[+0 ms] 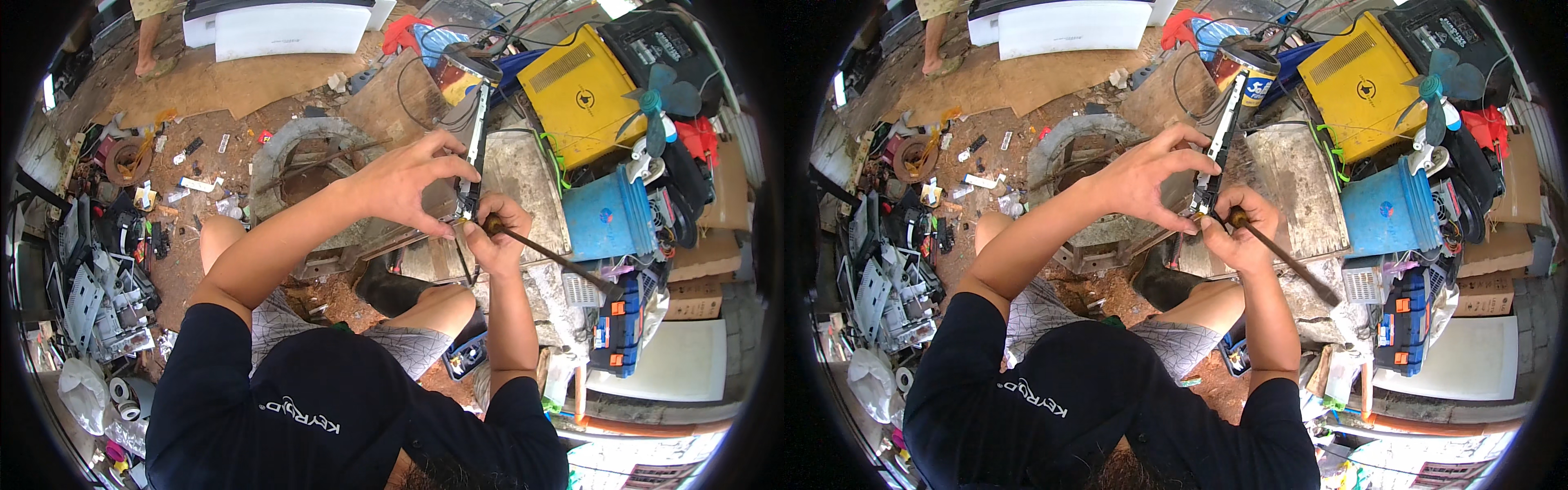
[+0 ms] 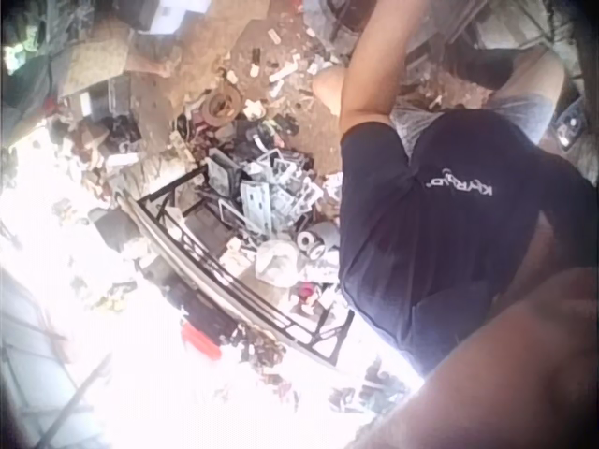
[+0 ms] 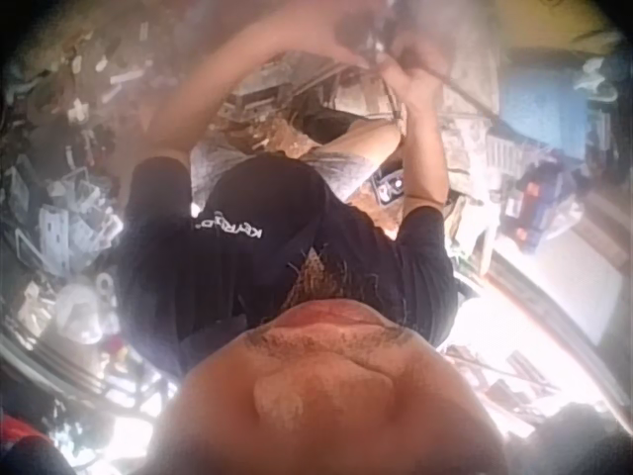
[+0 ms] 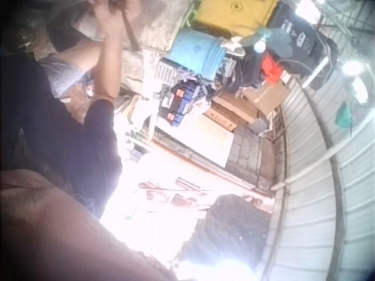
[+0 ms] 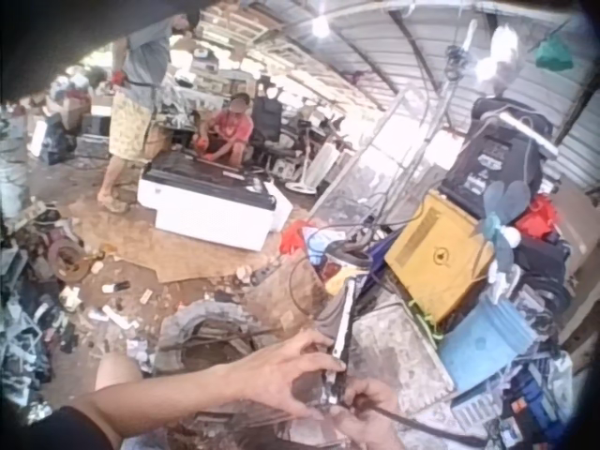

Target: The person removes screws from a monitor panel using a screwdriver, detaches metal casing with pliers, and separates internal layers of the screen by hand.

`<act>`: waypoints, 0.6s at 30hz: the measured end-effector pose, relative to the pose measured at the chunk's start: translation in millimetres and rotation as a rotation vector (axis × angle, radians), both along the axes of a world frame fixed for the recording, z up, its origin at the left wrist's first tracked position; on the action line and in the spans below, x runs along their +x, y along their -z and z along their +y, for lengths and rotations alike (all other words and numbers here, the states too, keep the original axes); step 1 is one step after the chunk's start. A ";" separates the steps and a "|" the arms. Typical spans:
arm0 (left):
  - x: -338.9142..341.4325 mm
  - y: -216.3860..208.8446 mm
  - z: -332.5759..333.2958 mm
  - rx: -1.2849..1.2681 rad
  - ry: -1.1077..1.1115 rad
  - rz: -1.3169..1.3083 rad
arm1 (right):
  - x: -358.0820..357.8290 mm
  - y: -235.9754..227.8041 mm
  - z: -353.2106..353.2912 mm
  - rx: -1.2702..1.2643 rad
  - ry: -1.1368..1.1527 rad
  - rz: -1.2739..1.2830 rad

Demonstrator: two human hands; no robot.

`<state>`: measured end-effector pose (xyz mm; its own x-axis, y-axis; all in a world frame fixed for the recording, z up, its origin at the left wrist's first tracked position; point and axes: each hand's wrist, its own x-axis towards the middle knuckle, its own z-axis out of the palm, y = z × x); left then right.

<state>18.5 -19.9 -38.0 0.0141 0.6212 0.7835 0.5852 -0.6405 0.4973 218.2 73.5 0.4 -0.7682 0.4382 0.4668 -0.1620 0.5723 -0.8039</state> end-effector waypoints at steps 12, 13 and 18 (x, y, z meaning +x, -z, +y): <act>7.4 -9.6 28.7 0.072 -0.157 0.060 | 0.8 -9.2 45.8 0.005 -0.054 0.058; 9.8 -12.2 39.0 0.068 -0.135 0.042 | 1.6 -10.6 53.4 -0.036 -0.028 0.042; 19.7 -12.3 69.7 0.026 -0.083 -0.109 | 12.3 -9.4 79.1 -0.157 -0.026 0.029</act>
<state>38.1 49.8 -25.7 -0.1228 0.5962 0.7934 0.5801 -0.6055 0.5448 230.5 152.6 9.7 -0.7673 0.4881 0.4159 -0.1992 0.4350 -0.8781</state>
